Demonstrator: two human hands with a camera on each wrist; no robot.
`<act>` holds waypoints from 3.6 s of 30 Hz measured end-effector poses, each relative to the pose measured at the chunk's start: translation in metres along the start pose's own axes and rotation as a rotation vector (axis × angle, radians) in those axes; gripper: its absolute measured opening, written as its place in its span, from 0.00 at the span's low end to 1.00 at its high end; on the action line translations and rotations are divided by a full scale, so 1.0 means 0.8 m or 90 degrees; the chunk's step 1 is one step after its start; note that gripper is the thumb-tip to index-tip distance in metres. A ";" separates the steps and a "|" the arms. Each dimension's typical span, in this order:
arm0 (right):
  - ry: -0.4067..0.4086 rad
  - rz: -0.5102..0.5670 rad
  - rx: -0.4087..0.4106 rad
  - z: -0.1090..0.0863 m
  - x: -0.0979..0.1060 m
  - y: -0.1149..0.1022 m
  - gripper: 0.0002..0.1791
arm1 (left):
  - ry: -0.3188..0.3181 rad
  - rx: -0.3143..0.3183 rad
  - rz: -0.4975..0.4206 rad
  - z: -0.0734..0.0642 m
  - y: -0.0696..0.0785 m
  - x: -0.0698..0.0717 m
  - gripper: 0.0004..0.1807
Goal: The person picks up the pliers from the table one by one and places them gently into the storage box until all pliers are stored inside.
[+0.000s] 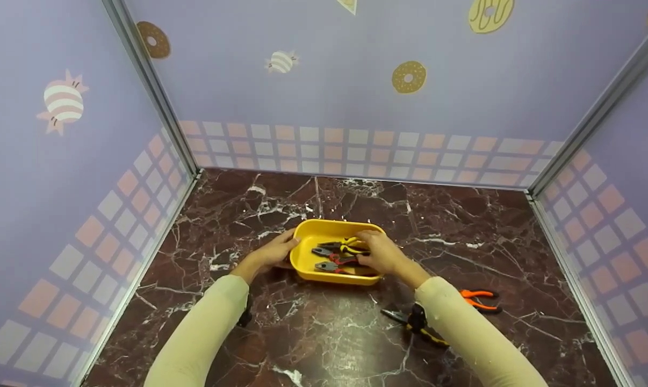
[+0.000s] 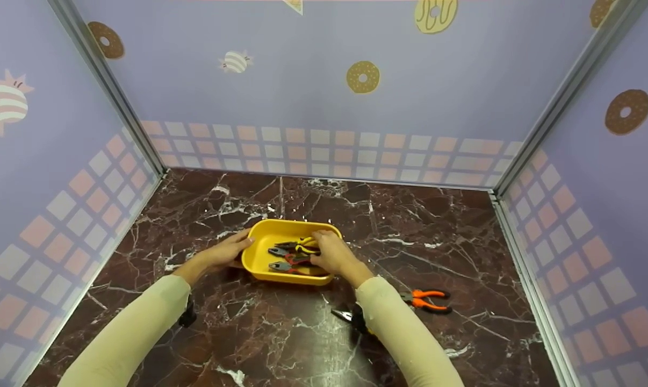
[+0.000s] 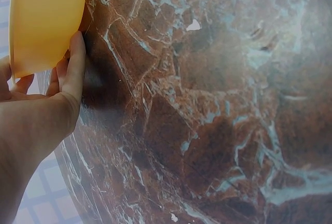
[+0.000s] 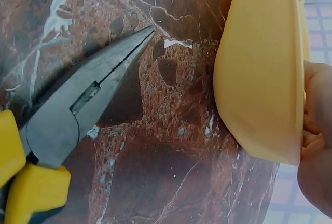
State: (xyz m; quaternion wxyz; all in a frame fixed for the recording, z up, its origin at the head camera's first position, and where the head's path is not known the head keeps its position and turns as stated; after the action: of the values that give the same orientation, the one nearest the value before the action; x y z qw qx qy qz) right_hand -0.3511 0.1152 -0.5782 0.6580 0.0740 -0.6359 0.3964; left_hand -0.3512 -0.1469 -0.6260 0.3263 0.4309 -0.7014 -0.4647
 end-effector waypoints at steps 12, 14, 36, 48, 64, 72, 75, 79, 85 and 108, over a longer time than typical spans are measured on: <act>-0.035 -0.033 -0.075 -0.001 -0.005 -0.003 0.42 | -0.002 0.018 0.006 -0.001 -0.002 0.000 0.31; -0.028 -0.034 -0.070 -0.002 -0.005 -0.003 0.42 | -0.001 0.017 0.004 0.000 -0.002 0.000 0.31; 0.011 0.028 -0.004 -0.008 0.000 -0.006 0.35 | 0.000 0.014 -0.017 0.001 -0.003 -0.001 0.31; -0.002 0.005 0.024 -0.015 0.018 -0.013 0.35 | 0.004 0.017 -0.011 0.001 -0.004 0.000 0.31; 0.011 -0.014 0.065 -0.035 0.042 -0.016 0.31 | -0.004 0.022 -0.008 -0.001 0.000 -0.001 0.31; 0.011 -0.022 0.053 -0.044 0.043 -0.008 0.31 | -0.001 0.021 0.003 -0.002 -0.002 0.000 0.31; 0.018 -0.021 0.057 -0.046 0.046 -0.007 0.31 | 0.005 0.026 -0.005 -0.001 -0.003 0.001 0.31; 0.028 -0.026 0.066 -0.047 0.049 -0.004 0.30 | 0.007 0.025 -0.013 -0.001 -0.004 0.001 0.31; 0.034 -0.031 0.080 -0.050 0.053 -0.001 0.30 | 0.009 0.028 -0.013 -0.002 -0.003 0.000 0.31; 0.017 -0.031 0.084 -0.066 0.067 -0.002 0.27 | 0.000 0.018 -0.004 -0.002 0.000 0.000 0.31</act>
State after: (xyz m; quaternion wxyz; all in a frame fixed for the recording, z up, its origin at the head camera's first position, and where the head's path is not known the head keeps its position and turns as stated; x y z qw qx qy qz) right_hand -0.3155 0.1686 -0.5388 0.6694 0.1271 -0.5979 0.4222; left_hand -0.3498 -0.1473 -0.6254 0.3189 0.4374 -0.7064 -0.4560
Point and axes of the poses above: each hand's wrist, its own z-axis towards the middle knuckle, its own x-axis out of the back of the hand, y = z × x, the point moved 7 cm from there along z, towards the middle knuckle
